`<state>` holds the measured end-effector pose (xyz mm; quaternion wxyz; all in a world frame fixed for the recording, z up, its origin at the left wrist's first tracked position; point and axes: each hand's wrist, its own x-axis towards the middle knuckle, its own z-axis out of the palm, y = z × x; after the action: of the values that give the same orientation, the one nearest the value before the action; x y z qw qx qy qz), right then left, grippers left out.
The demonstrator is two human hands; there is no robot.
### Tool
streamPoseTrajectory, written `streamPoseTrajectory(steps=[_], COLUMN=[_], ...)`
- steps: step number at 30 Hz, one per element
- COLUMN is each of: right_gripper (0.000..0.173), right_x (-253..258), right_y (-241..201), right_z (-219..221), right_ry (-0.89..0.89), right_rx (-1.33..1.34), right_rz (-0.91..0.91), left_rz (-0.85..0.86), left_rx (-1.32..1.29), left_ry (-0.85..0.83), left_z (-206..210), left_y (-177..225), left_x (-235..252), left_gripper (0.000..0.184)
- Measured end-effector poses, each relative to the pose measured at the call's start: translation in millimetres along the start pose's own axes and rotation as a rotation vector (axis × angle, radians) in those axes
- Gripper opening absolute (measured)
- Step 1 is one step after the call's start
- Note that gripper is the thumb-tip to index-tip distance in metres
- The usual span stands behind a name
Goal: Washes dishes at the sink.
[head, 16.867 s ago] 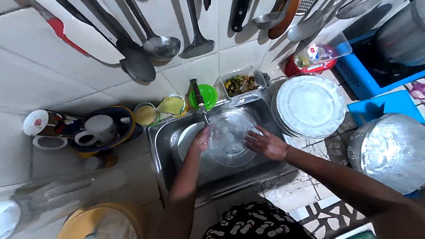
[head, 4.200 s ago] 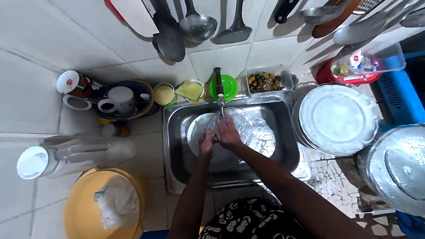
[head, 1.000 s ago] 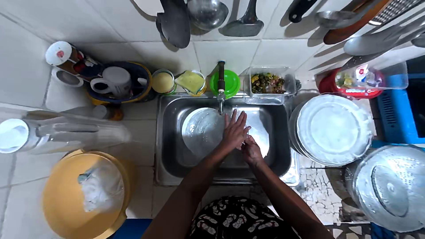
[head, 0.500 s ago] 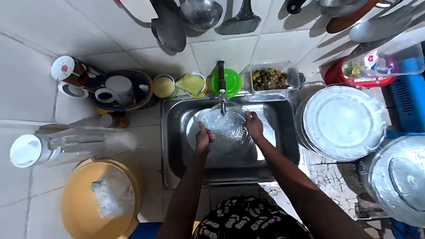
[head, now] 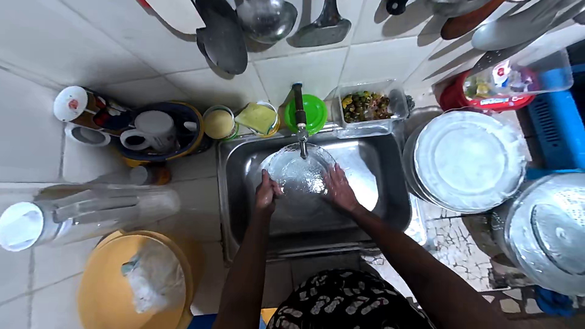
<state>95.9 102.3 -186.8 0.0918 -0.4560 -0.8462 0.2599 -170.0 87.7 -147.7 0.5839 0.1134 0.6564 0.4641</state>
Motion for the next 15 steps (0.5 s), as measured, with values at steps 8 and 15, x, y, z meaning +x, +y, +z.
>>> streamPoseTrajectory(steps=[8, 15], right_gripper=[0.07, 0.055], right_x=[93.6, -1.7], right_y=[-63.0, -49.9], right_z=[-5.3, 1.0], right_ry=[0.089, -0.17], right_rx=[-0.069, -0.048], right_rz=[0.032, -0.354], left_rz=[-0.019, -0.011], left_rx=[0.199, 0.011], left_ry=[0.009, 0.02], left_z=[40.9, 18.8], left_y=[-5.1, -6.3], left_x=[-6.6, 3.1], left_gripper=[0.064, 0.063])
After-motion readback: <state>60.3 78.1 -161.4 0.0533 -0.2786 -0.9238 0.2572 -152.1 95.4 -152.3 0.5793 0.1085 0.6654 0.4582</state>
